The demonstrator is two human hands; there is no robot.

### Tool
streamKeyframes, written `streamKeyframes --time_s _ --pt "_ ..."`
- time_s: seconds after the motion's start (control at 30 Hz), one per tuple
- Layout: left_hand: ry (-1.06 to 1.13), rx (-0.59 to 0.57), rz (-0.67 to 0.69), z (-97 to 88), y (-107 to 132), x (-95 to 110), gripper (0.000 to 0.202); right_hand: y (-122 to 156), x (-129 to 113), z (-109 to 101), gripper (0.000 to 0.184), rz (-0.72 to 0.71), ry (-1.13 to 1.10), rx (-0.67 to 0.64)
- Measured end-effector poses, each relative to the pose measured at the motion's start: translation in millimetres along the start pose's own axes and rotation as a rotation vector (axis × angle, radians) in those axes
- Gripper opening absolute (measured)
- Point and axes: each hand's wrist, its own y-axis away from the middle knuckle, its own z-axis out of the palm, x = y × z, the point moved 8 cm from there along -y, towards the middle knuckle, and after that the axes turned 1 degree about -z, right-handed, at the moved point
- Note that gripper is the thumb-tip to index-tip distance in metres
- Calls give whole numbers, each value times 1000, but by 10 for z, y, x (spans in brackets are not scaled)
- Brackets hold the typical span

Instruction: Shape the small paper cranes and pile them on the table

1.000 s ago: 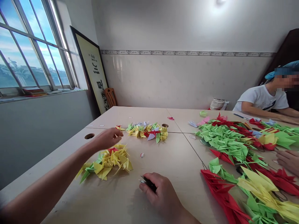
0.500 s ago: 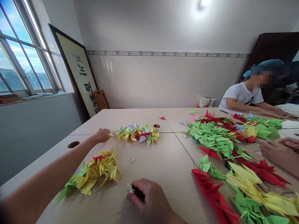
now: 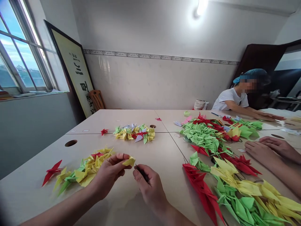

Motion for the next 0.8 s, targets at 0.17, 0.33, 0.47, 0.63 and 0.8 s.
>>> streamKeyframes --time_s 0.17,0.33,0.47,0.63,0.8 --pt "157 3 -93 -94 -36 -202 37 28 -71 36 33 -30 7 -47" --pt "123 -71 -96 -29 5 -219 45 29 -98 51 31 -37 64 -79" --pt "114 -90 -101 -1 24 -214 43 30 -115 57 31 -42 94 -95" --pt "120 -98 -123 1 31 -237 42 13 -47 49 32 -33 117 -99" --pt "0 -43 6 -53 3 -153 31 -13 -6 -8 31 -31 162 -64"
